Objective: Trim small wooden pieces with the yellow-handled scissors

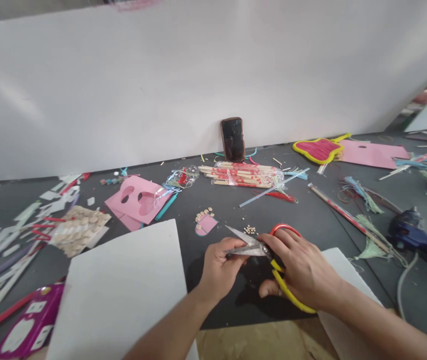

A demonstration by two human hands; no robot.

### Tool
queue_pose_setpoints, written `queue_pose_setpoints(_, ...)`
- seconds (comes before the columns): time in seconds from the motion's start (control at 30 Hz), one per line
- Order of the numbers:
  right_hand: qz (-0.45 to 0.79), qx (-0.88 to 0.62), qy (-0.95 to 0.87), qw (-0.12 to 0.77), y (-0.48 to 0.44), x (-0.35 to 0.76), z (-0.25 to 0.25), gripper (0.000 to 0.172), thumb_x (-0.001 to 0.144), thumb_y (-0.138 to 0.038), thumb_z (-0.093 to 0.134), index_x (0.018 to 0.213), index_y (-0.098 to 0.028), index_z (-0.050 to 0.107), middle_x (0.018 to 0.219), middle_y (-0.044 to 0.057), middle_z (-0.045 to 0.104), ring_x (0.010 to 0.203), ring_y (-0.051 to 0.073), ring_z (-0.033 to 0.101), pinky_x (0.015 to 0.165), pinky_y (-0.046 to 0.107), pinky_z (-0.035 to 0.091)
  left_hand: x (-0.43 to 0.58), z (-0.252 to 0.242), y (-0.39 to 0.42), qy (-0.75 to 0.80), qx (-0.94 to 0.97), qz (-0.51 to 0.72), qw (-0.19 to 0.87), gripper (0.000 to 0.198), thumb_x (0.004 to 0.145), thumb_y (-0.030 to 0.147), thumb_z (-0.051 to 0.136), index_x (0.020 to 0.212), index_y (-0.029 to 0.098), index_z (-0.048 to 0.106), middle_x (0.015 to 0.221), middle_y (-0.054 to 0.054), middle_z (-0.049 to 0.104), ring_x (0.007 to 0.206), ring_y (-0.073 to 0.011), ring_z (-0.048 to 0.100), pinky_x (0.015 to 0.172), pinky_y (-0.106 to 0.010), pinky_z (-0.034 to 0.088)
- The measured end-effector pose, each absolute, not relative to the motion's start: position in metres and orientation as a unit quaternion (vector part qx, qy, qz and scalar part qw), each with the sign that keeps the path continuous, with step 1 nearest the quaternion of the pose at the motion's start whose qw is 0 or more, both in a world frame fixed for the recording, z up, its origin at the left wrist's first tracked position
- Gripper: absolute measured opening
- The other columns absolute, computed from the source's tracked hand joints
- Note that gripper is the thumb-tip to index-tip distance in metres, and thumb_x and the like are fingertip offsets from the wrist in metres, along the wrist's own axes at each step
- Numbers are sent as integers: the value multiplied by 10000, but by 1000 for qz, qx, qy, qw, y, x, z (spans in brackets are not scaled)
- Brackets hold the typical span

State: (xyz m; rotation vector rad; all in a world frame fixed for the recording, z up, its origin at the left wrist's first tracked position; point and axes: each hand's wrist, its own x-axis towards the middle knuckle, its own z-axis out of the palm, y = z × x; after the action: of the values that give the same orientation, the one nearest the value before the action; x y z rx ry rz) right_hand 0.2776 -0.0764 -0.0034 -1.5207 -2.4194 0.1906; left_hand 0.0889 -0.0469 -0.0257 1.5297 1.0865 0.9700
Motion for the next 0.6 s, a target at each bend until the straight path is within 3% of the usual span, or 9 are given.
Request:
queue_pose_setpoints(0.1,82,-516,-842,138,-76,278,-1,826,627,-795,533,1163,-166,512,943,119,572,860,281,565,711,397,470,88,-22,-46,432,638,389,505,167,753,103,562,650,160,681,555,6,598,549,-117,559,559,-193,430)
queue_pose_setpoints(0.2,102,-513,-842,130,-76,279,-1,783,651,-776,533,1149,-171,524,943,117,572,860,275,562,711,395,471,87,-21,-46,417,645,376,518,194,744,69,541,661,158,693,584,0,610,551,-113,573,557,-189,437)
queue_pose_setpoints(0.37,115,-516,-835,151,-76,281,-5,590,776,-678,498,1071,-173,572,868,97,605,778,226,590,656,332,477,88,-23,-47,429,631,364,534,150,795,246,603,747,146,704,596,-17,643,559,-131,595,557,-204,462)
queue_pose_setpoints(0.5,98,-525,-829,166,-76,281,-8,589,800,-676,462,1076,-168,572,845,96,617,746,220,604,624,320,480,89,-25,-47,447,619,386,518,182,763,337,663,794,159,690,713,-28,694,657,-152,622,599,-207,486)
queue_pose_setpoints(0.6,98,-527,-828,164,-77,281,-9,573,810,-661,464,1080,-165,567,851,98,621,753,223,612,618,315,481,89,-25,-48,460,620,382,508,177,782,327,639,746,160,684,624,-10,659,567,-129,604,550,-194,473)
